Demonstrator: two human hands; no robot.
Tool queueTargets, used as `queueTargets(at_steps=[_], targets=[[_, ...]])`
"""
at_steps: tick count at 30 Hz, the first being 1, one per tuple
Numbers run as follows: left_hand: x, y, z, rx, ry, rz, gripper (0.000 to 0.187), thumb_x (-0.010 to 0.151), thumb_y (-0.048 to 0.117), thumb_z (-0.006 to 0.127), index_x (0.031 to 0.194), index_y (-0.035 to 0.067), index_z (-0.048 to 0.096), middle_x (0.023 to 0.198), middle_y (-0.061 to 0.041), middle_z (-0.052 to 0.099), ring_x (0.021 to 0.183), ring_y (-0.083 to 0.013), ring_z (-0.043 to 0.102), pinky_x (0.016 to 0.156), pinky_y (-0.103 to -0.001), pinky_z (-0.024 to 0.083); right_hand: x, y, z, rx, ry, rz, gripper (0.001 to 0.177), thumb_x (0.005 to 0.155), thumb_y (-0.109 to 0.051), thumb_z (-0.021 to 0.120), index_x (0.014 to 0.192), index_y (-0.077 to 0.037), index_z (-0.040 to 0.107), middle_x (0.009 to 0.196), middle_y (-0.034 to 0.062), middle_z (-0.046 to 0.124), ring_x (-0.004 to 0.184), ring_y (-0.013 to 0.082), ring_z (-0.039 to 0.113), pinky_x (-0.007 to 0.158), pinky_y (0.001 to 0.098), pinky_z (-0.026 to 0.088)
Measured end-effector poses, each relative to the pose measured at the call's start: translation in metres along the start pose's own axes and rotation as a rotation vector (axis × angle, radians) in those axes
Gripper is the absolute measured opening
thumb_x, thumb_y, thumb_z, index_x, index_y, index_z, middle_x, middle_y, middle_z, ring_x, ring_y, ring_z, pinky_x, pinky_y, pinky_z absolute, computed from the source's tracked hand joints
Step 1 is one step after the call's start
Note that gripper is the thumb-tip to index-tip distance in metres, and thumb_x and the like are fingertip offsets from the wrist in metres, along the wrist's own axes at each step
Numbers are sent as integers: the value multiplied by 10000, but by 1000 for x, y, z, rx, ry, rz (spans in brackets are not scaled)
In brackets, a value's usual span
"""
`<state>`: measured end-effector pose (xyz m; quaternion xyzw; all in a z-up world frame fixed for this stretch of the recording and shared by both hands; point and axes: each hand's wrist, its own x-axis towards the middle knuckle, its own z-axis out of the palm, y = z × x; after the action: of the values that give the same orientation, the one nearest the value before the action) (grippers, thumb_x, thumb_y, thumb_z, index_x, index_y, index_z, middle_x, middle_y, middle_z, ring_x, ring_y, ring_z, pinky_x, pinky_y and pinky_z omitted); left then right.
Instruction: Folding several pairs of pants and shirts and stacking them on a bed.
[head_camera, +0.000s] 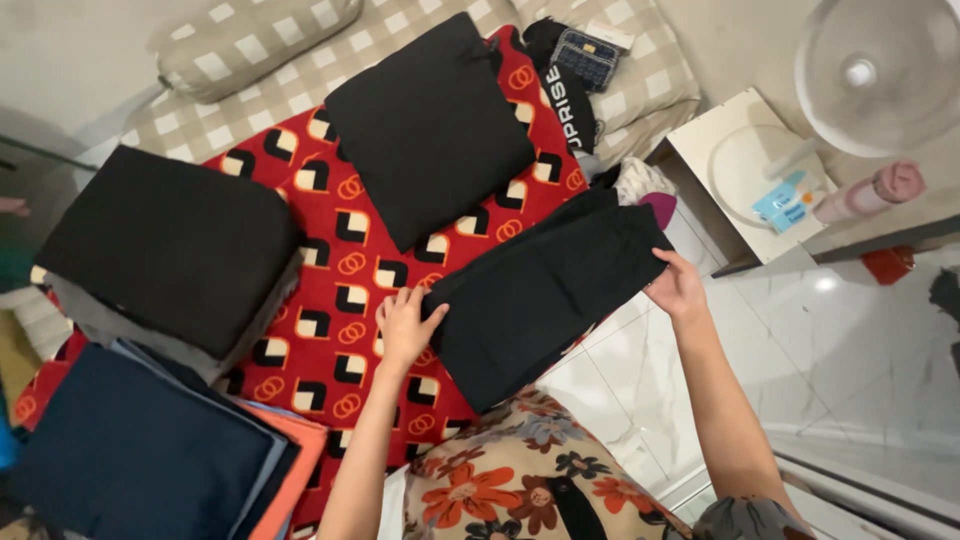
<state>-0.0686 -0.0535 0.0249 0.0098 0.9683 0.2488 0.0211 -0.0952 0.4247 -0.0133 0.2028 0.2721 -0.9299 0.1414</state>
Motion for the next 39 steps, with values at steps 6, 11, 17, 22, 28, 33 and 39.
queueTargets(at_steps=[6, 11, 17, 22, 28, 33, 39], targets=[[3, 27, -7, 23, -13, -51, 352, 841, 476, 772, 1076, 213, 771, 1111, -43, 670, 1169, -319, 524, 1121, -623, 253, -8, 10, 13, -39, 1, -6, 502, 942, -133, 559, 1436, -45, 545, 1397, 109, 646, 1257, 299, 622, 1053, 472, 470], [14, 16, -13, -204, -182, 14, 293, 807, 395, 803, 990, 167, 813, 1163, -2, 647, 1262, -259, 452, 1157, -551, 218, -16, 20, 1, 37, -11, -8, 489, 969, -146, 555, 1442, -20, 539, 1403, 135, 644, 1279, 320, 614, 1088, 482, 452], [11, -46, -10, -585, -218, -23, 175, 782, 204, 752, 878, 63, 792, 1308, -25, 598, 1294, -251, 428, 1103, -384, 346, -15, 44, -12, -53, 2, 64, 399, 986, -126, 599, 1382, -99, 561, 1266, 87, 714, 1148, 262, 678, 969, 455, 518], [-10, -106, 6, -839, -105, -173, 158, 854, 159, 698, 933, 25, 729, 1281, -86, 563, 1168, -240, 535, 978, -350, 458, -11, 97, -7, -234, 64, 162, 415, 945, -96, 666, 1324, -239, 575, 1120, 12, 714, 948, 196, 672, 807, 410, 529], [-58, -83, 31, -969, 58, -355, 453, 882, 133, 771, 1248, 107, 505, 1230, -108, 589, 1118, -208, 613, 964, -332, 509, -15, 132, 25, -447, 160, 145, 377, 922, -138, 698, 1286, -172, 608, 1112, -26, 698, 990, 142, 675, 846, 354, 523], [-94, -70, 58, -1062, 128, -448, 412, 899, 130, 736, 1257, 38, 553, 1232, -95, 686, 1123, -177, 646, 984, -311, 493, -14, 132, 32, -540, 227, 88, 344, 927, -163, 717, 1260, -159, 629, 1074, -22, 685, 973, 142, 657, 833, 354, 501], [-111, -81, 59, -1487, -53, -612, 339, 977, 164, 670, 1272, -1, 656, 1193, -80, 736, 1078, -181, 680, 966, -347, 521, -14, 132, 34, -540, 219, 57, 343, 928, -190, 724, 1256, -156, 632, 1106, -14, 670, 1024, 147, 638, 860, 351, 514]])
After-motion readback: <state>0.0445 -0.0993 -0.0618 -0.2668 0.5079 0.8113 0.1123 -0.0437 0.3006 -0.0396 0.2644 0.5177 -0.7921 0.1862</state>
